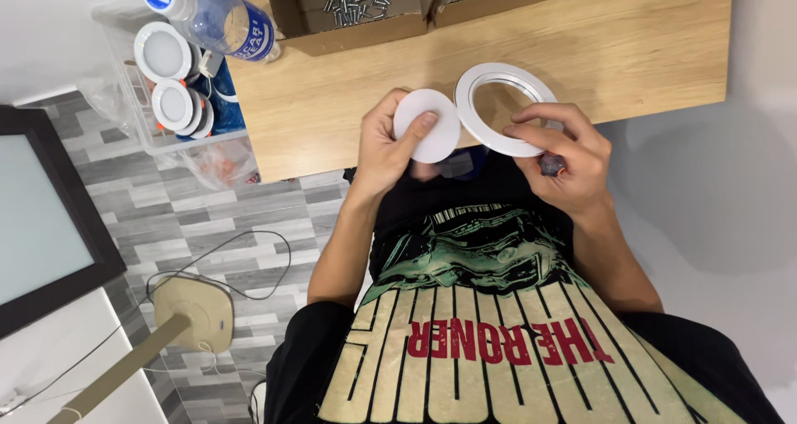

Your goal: The person assembles circular LED light fixtures by securing the LED module into a white housing using an orange screwdriver. They repeatedly pick up the LED module and housing, align them, and tighten the screws to fasten the components together.

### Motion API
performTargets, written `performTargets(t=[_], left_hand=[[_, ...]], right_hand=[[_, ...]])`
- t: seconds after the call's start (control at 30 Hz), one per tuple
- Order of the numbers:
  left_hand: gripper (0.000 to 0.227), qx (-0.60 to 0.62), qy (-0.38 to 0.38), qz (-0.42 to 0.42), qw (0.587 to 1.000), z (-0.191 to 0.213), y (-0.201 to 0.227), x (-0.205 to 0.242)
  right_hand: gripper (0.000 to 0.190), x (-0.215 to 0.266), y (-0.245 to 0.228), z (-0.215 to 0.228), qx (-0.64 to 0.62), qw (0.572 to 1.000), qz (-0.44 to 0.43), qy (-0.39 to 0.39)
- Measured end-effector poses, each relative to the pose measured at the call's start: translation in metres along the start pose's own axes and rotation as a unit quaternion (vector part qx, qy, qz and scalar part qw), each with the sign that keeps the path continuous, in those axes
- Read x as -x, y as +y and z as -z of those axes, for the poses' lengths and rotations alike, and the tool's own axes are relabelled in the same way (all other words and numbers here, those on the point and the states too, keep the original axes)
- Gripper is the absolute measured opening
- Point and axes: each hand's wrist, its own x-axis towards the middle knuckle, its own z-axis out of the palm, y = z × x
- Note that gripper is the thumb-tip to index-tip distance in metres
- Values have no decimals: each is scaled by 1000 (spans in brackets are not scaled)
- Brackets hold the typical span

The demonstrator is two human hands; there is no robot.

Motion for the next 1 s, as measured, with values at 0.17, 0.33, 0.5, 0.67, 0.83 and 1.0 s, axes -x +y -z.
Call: performTargets(t=[0.17,0.33,0.5,0.67,0.83,1.0], left_hand=[[27,-15,4,-41,999,-2,18,-16],[37,-43,-101,-85,990,12,38,-34],[18,-182,-73,-160,967,-5,66,-45],[14,-319,-75,-328,886,-15,73,-72],[16,-398,-39,-487,776,-24,71,-107],[14,-443,-47,-468,763,-27,63,-112]], right_hand=[[9,2,-1,2,-10,1000,-8,10],[10,1,-12,9,-2,999,-12,-38],[11,5,-10,11,-2,999,-16,-34],[9,6,-8,14,-3,999,-19,-30],[12,7,-8,15,-3,999,-21,-34],[13,6,-13,19,-8,999,-25,-39]])
